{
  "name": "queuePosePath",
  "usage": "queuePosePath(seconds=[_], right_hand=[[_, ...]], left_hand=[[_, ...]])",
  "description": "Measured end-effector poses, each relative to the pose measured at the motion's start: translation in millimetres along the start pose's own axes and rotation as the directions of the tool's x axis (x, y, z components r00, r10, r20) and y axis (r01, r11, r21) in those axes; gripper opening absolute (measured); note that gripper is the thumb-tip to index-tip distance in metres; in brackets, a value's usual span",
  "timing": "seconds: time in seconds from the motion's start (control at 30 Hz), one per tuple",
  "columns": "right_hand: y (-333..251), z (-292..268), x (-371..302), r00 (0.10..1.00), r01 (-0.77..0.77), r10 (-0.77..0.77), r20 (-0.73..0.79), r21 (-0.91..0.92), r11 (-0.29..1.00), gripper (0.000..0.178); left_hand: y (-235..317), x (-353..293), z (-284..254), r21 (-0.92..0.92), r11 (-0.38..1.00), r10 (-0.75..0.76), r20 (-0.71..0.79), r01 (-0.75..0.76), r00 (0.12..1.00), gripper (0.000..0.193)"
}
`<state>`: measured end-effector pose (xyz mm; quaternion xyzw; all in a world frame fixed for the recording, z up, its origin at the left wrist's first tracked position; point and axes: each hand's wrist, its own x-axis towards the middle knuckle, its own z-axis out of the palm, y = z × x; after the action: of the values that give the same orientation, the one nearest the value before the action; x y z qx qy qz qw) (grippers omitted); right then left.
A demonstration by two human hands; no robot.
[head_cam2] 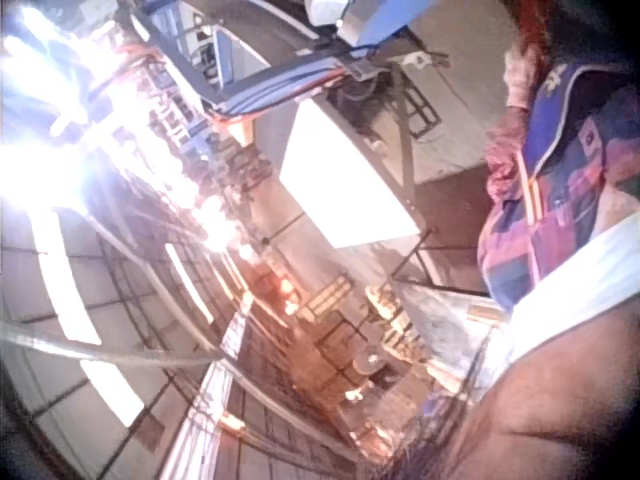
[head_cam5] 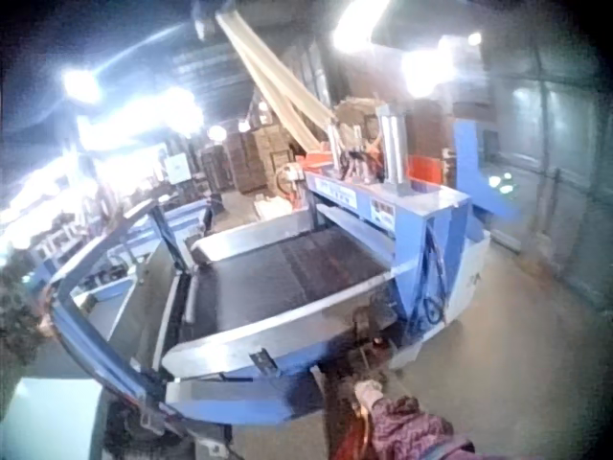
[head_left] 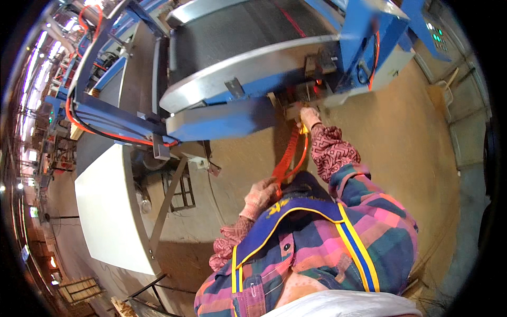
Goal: The person picks up stacks of wooden planks from a metal table and places them onto a conveyor belt. They then use a coiled orange air hose to blow dust off the machinery and the floor before returning to handle more planks.
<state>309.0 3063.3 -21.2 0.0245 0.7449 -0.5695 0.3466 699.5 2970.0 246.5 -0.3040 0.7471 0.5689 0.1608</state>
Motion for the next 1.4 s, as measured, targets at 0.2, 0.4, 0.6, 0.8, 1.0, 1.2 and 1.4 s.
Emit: queuePosePath(seconds=[0.2, 0.4, 0.6, 0.8, 1.0, 1.2, 1.4], right_hand=[[-72.1, 51.5, -10.4, 0.922, 0.292, -0.349, 0.169, -0.895, 0.337, 0.046], [-110.5, 81.6, -46.7, 0.981, 0.164, -0.105, 0.164, -0.986, -0.003, 0.057], [-66.0, 37.4, -85.2, 0.990, -0.120, 0.083, 0.113, 0.382, 0.916, 0.042], [-58.3, -18.7, -181.5, 0.950, 0.294, -0.280, -0.139, 0.699, 0.652, 0.041], [-299.6, 43.1, -291.4, 0.892, 0.443, -0.414, 0.180, -0.175, 0.879, 0.061], [-420.6, 128.1, -316.9, 0.892, 0.424, -0.278, 0.357, -0.874, 0.239, 0.042], [-471.2, 83.8, -315.0, 0.919, -0.039, -0.394, -0.026, -0.999, -0.027, 0.047]], left_hand=[[-65.1, 33.1, 10.4, -0.171, 0.978, 0.117, -0.032, -0.121, 0.993, 0.065], [-83.5, 45.8, 19.5, -0.448, 0.894, 0.025, 0.000, -0.022, 1.000, 0.059], [-38.7, 22.3, -21.4, -0.197, 0.978, -0.057, 0.033, 0.063, 0.998, 0.042], [-103.6, 61.4, -35.0, -0.419, 0.908, 0.107, 0.191, -0.018, 0.976, 0.043], [1.5, 41.6, -46.5, -0.022, 0.889, 0.436, 0.348, -0.458, 0.830, 0.046], [51.8, 39.7, -53.0, -0.541, 0.785, 0.565, 0.426, -0.301, 0.707, 0.056], [92.2, 3.8, -67.5, -0.849, 0.444, 0.815, 0.249, -0.287, 0.523, 0.076]])
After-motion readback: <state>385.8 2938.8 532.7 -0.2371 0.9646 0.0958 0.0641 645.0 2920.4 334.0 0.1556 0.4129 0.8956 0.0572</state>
